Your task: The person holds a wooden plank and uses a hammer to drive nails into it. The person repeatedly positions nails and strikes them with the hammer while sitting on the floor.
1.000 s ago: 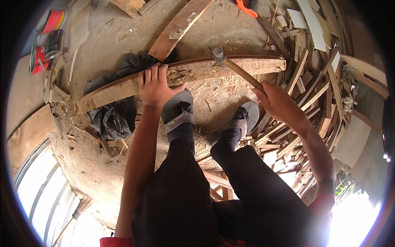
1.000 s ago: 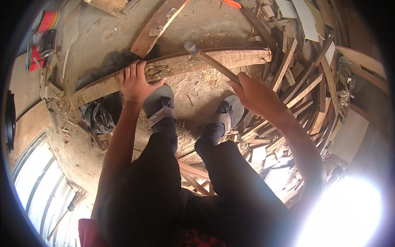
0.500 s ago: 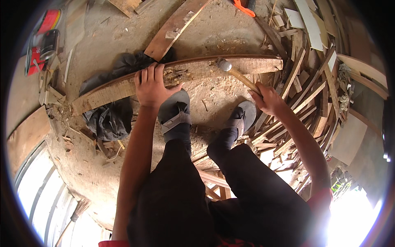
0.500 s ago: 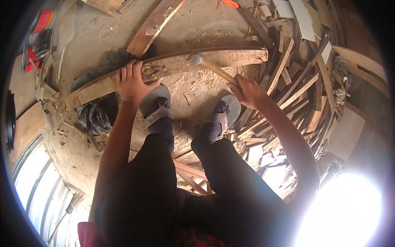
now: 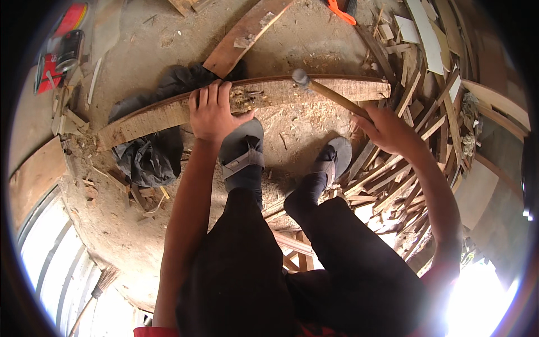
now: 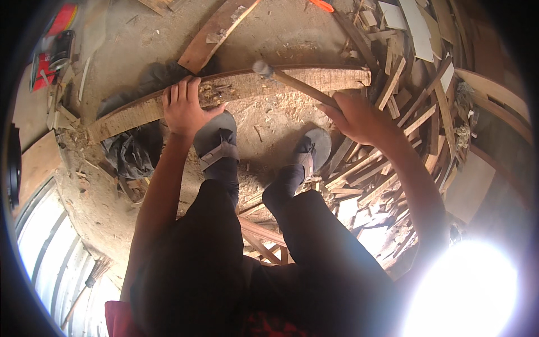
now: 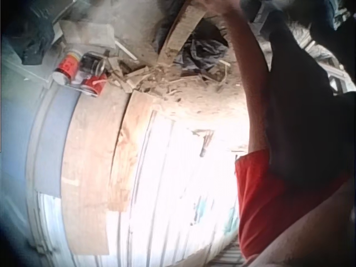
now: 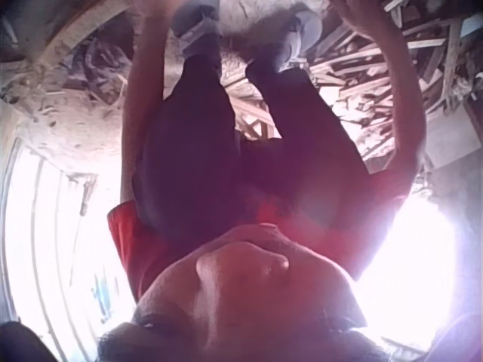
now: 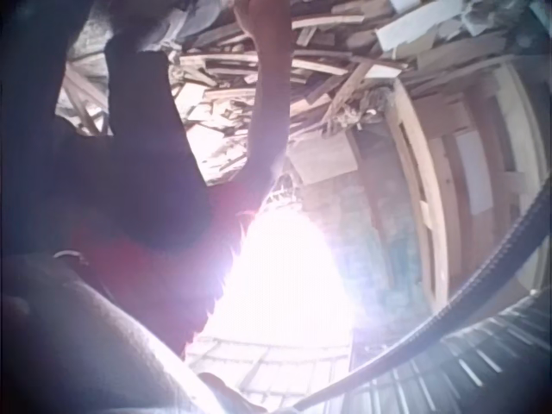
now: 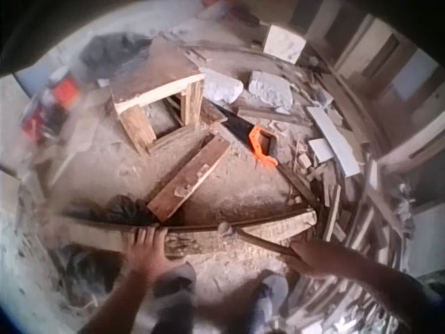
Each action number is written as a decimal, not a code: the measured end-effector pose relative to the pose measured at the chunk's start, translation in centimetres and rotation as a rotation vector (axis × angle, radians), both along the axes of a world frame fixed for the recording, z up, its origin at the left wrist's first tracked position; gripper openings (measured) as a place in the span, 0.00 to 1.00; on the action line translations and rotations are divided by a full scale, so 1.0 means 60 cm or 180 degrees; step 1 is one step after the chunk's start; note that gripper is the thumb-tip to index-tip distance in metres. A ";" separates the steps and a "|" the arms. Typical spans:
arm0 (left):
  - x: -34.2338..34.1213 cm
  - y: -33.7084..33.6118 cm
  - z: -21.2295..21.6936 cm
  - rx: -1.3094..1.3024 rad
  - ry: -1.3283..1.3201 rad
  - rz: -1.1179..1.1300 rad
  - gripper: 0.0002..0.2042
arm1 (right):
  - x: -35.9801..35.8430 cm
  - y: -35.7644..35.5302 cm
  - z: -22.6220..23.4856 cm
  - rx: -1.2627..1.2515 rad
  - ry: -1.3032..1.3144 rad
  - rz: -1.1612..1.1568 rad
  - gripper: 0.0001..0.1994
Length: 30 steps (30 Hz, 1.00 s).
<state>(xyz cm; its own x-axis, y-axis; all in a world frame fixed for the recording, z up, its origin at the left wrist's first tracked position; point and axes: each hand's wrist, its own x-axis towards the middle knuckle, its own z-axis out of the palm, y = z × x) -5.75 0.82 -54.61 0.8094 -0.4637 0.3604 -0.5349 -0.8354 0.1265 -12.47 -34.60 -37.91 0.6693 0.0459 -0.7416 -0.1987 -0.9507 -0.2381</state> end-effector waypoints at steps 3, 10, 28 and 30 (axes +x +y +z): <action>0.003 0.000 0.001 -0.0027 -0.0017 -0.0021 0.39 | 0.024 0.017 0.034 -0.0088 0.0119 0.0027 0.24; -0.001 0.001 -0.001 -0.0059 -0.0001 -0.0017 0.39 | 0.001 0.025 0.031 -0.0302 -0.0271 0.0093 0.24; 0.001 -0.004 0.005 0.0159 0.0097 -0.0024 0.40 | -0.069 -0.130 -0.233 0.0034 -0.1557 0.0417 0.21; 0.001 -0.006 0.006 0.0131 0.0070 -0.0035 0.40 | -0.076 -0.131 -0.243 0.0176 -0.1817 0.0370 0.21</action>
<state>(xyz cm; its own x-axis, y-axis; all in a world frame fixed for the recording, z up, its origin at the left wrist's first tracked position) -5.71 0.49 -54.26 0.8117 -0.4866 0.3230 -0.5415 -0.8342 0.1040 -17.05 -42.47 -52.51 0.9504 0.1713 -0.2595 0.0806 -0.9417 -0.3266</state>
